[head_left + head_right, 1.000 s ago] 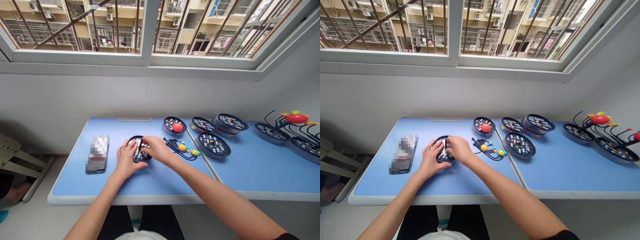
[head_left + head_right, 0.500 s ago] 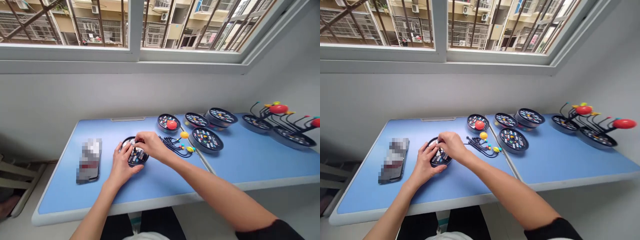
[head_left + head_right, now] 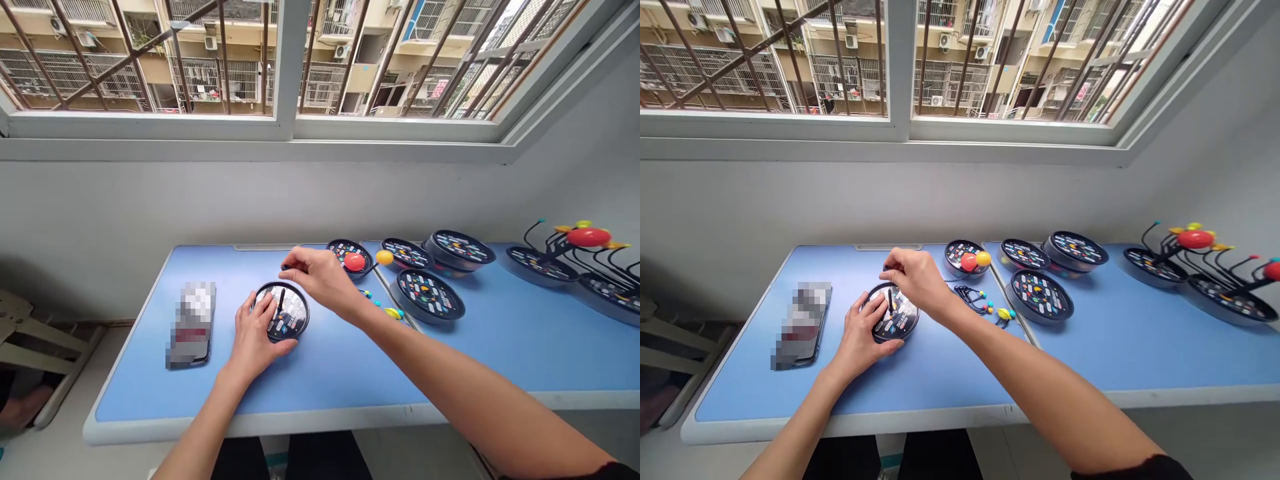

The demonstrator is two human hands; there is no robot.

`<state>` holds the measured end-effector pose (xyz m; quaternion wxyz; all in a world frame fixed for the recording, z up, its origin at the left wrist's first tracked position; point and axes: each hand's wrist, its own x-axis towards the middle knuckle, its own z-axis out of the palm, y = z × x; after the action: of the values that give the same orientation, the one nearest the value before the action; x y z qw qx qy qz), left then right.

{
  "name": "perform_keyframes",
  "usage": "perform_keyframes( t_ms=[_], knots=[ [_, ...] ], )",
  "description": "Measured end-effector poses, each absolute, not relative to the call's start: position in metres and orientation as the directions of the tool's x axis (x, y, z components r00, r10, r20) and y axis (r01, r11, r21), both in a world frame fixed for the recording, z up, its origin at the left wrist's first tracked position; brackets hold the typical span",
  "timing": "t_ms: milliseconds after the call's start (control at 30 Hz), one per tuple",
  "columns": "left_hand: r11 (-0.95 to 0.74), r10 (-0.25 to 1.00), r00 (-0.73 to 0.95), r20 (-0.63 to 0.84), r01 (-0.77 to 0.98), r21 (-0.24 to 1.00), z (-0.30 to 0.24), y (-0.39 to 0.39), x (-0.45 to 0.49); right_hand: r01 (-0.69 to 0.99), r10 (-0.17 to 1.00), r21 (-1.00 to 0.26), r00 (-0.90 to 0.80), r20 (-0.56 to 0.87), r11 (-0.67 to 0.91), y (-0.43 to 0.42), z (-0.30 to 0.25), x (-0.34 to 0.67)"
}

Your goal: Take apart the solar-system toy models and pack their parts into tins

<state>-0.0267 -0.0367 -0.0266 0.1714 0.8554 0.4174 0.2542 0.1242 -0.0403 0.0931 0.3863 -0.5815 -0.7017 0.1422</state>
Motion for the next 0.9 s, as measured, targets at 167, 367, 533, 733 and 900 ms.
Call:
perform_keyframes(
  t_ms=[167,367,533,733,900],
  knots=[
    [-0.591,0.804,0.52,0.288,0.648,0.481,-0.023,-0.038,-0.027,0.723,0.907,-0.61,-0.054,0.419,0.325,-0.052,0.119,0.135],
    [-0.61,0.791,0.534,0.298,0.664,0.432,-0.026,-0.036,-0.027,0.894,0.956,-0.442,0.063,0.288,0.074,-0.074,0.066,0.181],
    [-0.619,0.785,0.531,0.318,0.668,0.413,-0.028,-0.036,-0.027,0.97,0.977,-0.224,0.133,0.17,-0.093,-0.09,0.011,0.201],
    [-0.608,0.794,0.532,0.294,0.685,0.402,-0.027,-0.037,-0.026,0.984,0.979,-0.143,0.126,0.159,-0.103,-0.09,-0.011,0.194],
    [-0.598,0.801,0.528,0.281,0.691,0.406,-0.027,-0.039,-0.026,0.99,0.982,-0.115,0.101,0.16,-0.083,-0.082,-0.017,0.195]
  ],
)
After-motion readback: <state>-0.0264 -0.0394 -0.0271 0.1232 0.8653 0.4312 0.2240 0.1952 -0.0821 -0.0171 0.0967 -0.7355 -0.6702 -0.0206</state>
